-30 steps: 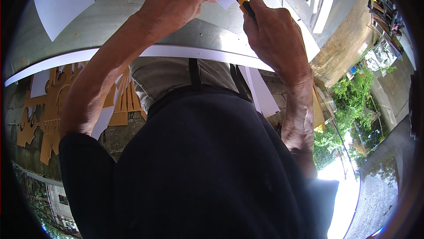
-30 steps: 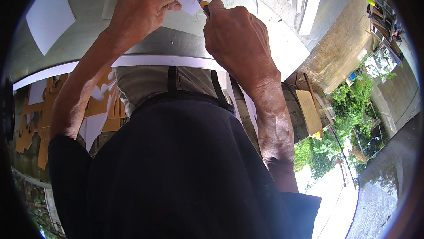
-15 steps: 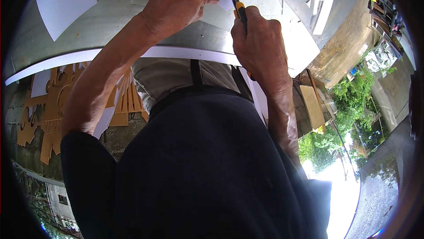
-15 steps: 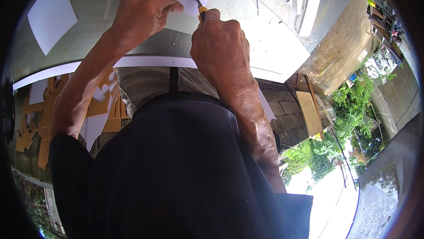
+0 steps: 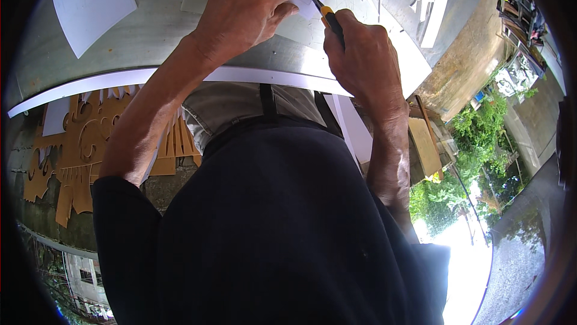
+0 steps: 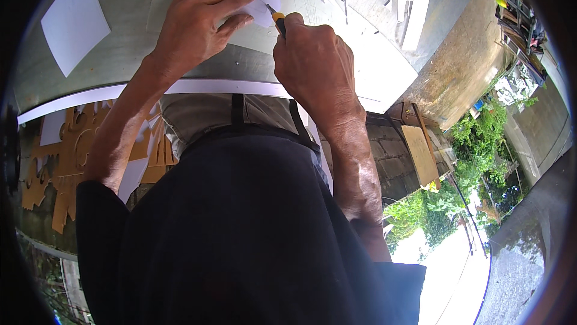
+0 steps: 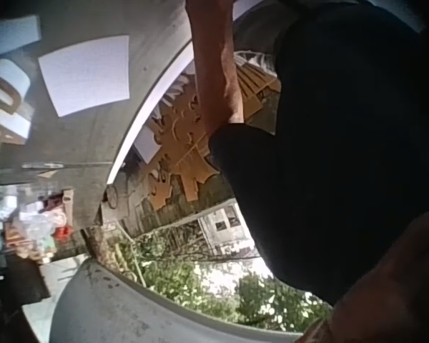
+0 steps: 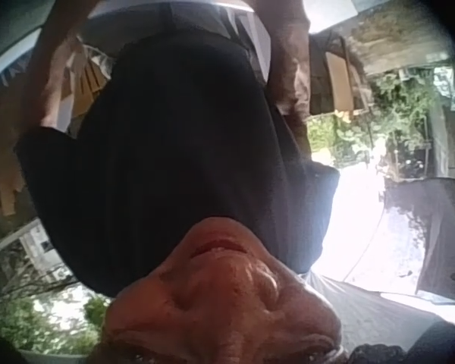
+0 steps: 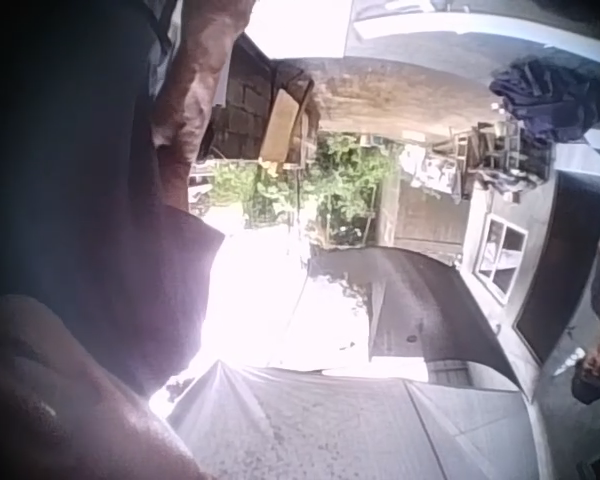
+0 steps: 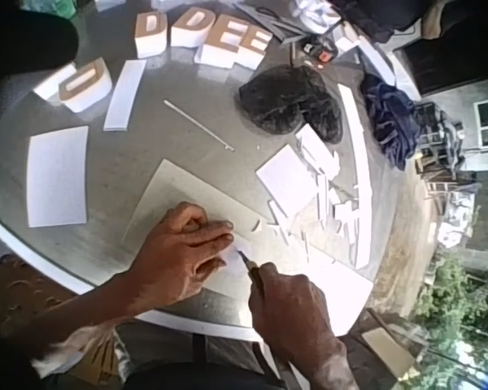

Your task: Cutting out and assembling letters for a sign from foam board.

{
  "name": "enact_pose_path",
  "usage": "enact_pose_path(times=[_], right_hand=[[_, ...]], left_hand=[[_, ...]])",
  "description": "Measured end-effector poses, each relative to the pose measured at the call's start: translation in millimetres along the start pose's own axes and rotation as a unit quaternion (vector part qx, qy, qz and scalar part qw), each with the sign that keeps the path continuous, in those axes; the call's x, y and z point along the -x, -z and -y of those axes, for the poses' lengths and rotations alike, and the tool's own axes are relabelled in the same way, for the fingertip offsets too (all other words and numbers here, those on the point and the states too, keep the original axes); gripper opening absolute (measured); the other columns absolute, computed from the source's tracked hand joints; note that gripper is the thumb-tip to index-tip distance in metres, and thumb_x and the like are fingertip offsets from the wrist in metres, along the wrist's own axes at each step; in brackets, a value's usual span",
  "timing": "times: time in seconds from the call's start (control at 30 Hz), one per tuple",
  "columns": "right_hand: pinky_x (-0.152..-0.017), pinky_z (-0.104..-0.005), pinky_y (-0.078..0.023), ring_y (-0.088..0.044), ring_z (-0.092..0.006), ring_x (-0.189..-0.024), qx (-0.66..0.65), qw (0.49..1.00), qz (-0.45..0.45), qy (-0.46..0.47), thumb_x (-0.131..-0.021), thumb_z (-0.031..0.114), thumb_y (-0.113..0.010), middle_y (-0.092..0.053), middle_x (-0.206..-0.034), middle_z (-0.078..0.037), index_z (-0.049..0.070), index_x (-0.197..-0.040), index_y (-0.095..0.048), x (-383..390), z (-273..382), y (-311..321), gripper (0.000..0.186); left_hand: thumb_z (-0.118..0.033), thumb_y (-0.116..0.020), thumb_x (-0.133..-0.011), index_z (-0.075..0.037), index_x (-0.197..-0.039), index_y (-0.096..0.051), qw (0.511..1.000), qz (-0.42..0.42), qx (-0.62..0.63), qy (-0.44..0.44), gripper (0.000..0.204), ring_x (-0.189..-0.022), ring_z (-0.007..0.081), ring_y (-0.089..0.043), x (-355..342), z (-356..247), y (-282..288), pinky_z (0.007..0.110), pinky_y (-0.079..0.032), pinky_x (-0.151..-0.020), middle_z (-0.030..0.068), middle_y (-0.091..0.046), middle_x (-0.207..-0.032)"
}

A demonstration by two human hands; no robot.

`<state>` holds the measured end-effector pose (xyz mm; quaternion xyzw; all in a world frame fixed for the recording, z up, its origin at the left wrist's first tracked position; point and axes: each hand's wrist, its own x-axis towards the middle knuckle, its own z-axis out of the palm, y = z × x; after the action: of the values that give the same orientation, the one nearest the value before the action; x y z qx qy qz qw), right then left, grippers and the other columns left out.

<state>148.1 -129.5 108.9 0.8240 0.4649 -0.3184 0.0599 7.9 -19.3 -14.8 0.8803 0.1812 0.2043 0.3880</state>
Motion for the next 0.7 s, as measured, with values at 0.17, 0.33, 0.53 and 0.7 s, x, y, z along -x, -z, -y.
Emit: enact_pose_path(times=[0.17,0.33,0.53,0.7], right_hand=[[-0.062,-0.0492,-0.057,-0.071,-0.0393,-0.065,0.009,1.0,0.025,-0.007,-0.096,0.015,-0.06,-0.067,-0.066,-0.021,0.0,-0.095,-0.062,-0.9,-6.1,0.2,0.016],[-0.061,-0.0459,-0.056,-0.072,-0.0344,-0.064,0.032,0.998,-0.038,0.032,-0.097,0.014,-0.059,-0.069,-0.071,-0.016,0.002,-0.091,-0.061,2.0,-5.9,-5.9,0.013],[-0.059,-0.0434,-0.056,-0.072,-0.0323,-0.063,0.108,0.989,-0.054,0.083,-0.09,0.005,-0.06,-0.069,-0.072,-0.014,0.001,-0.089,-0.061,-3.2,-11.5,-4.4,0.003],[-0.059,-0.0435,-0.056,-0.072,-0.0328,-0.063,0.101,0.992,-0.048,0.066,-0.089,0.003,-0.059,-0.069,-0.069,-0.016,0.0,-0.087,-0.059,-1.2,-6.5,-11.5,0.004]], left_hand=[[-0.02,-0.083,-0.078,-0.013,-0.114,-0.077,0.998,-0.03,-0.057,0.002,0.038,-0.105,0.0186,-0.057,11.7,-5.3,-4.3,0.033,-0.05,-0.095,-0.0091,-0.069,-0.129],[-0.02,-0.084,-0.077,-0.012,-0.114,-0.077,0.996,-0.059,-0.059,-0.025,0.039,-0.102,0.0182,-0.057,9.8,-5.7,-1.1,0.031,-0.05,-0.089,-0.0093,-0.07,-0.129],[-0.016,-0.08,-0.082,-0.002,-0.113,-0.075,0.995,-0.005,-0.093,-0.04,0.034,-0.112,0.0262,-0.056,9.3,-2.9,4.4,0.037,-0.048,-0.097,0.0067,-0.07,-0.127],[-0.02,-0.082,-0.078,-0.004,-0.116,-0.073,0.999,0.01,-0.034,-0.002,0.042,-0.118,0.0278,-0.055,12.9,0.5,1.9,0.043,-0.044,-0.1,0.0056,-0.068,-0.129]])
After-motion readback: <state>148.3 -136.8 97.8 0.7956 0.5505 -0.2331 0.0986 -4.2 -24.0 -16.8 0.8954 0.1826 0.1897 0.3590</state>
